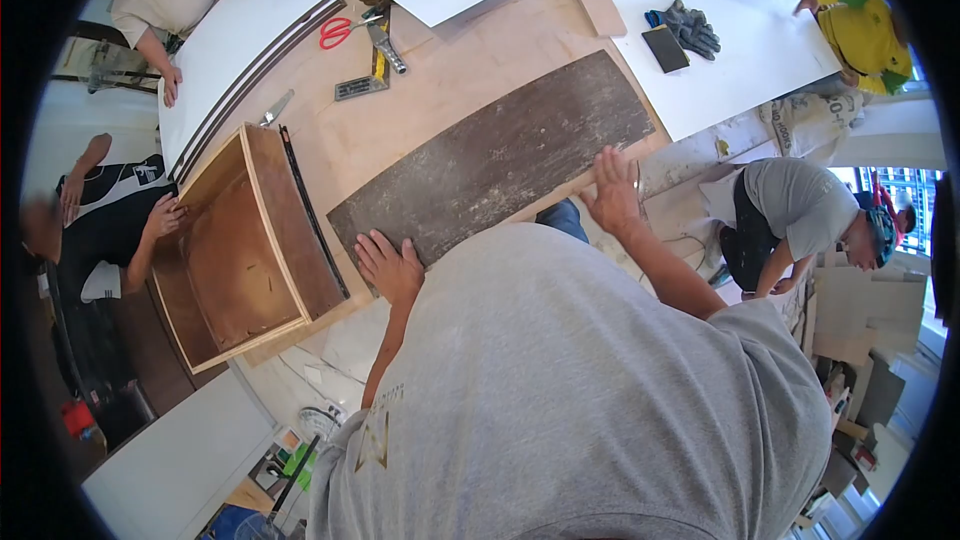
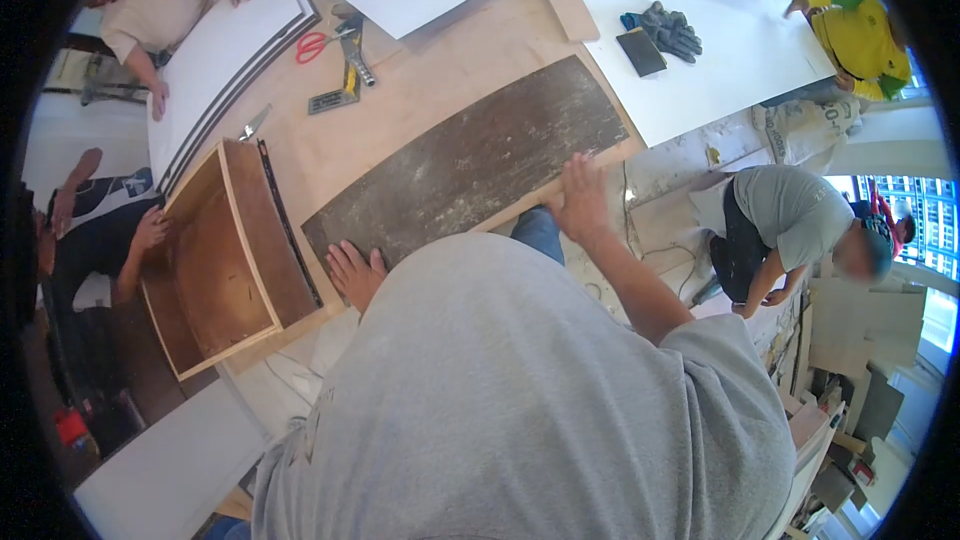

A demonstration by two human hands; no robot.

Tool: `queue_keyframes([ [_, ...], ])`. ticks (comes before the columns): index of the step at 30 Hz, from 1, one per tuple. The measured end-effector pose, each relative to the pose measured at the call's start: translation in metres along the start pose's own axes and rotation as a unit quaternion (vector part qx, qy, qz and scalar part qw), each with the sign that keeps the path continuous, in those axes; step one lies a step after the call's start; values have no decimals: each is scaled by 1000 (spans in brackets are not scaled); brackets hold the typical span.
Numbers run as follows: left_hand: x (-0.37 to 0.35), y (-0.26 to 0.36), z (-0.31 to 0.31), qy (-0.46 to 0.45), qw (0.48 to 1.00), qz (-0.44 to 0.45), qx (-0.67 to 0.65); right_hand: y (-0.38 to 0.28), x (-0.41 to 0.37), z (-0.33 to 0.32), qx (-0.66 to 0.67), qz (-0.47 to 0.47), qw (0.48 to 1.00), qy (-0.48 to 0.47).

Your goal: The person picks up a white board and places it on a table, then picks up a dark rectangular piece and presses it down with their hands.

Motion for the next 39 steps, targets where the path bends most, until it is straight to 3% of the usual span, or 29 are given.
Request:
queue_keyframes([
  [5, -1, 2, -2, 9, 1000, 9, 4, -46, -17, 5, 100, -110, 988, 38],
  [11, -2, 6, -7, 7, 1000, 8, 1, -73, -13, 20, 89, -251, 963, 48],
  [14, -2, 6, -8, 5, 1000, 6, 2, -87, -8, 25, 6, -297, 951, 83],
  [17, -2, 6, -8, 0, 1000, 0, 4, -99, 2, 9, 78, -310, 945, 67],
  [27, -1, 1, -3, 28, 999, 13, 13, -105, 30, -18, 78, -283, 955, 44],
  [33, 0, 1, -3, -1, 1000, -15, 1, -76, 52, -17, 100, -188, 969, 127],
  [39, 0, 4, -9, -3, 1000, -10, -3, -58, 59, -16, 130, -134, 974, 128],
])
Point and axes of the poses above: each hand's wrist, its own x-axis towards the middle knuckle, its own z-axis out of the palm, y = z × x, the point moved 7 cm from there along x, towards the middle knuckle, and after that the axes turned 2 degrees about -z, right-handed, at the moved point
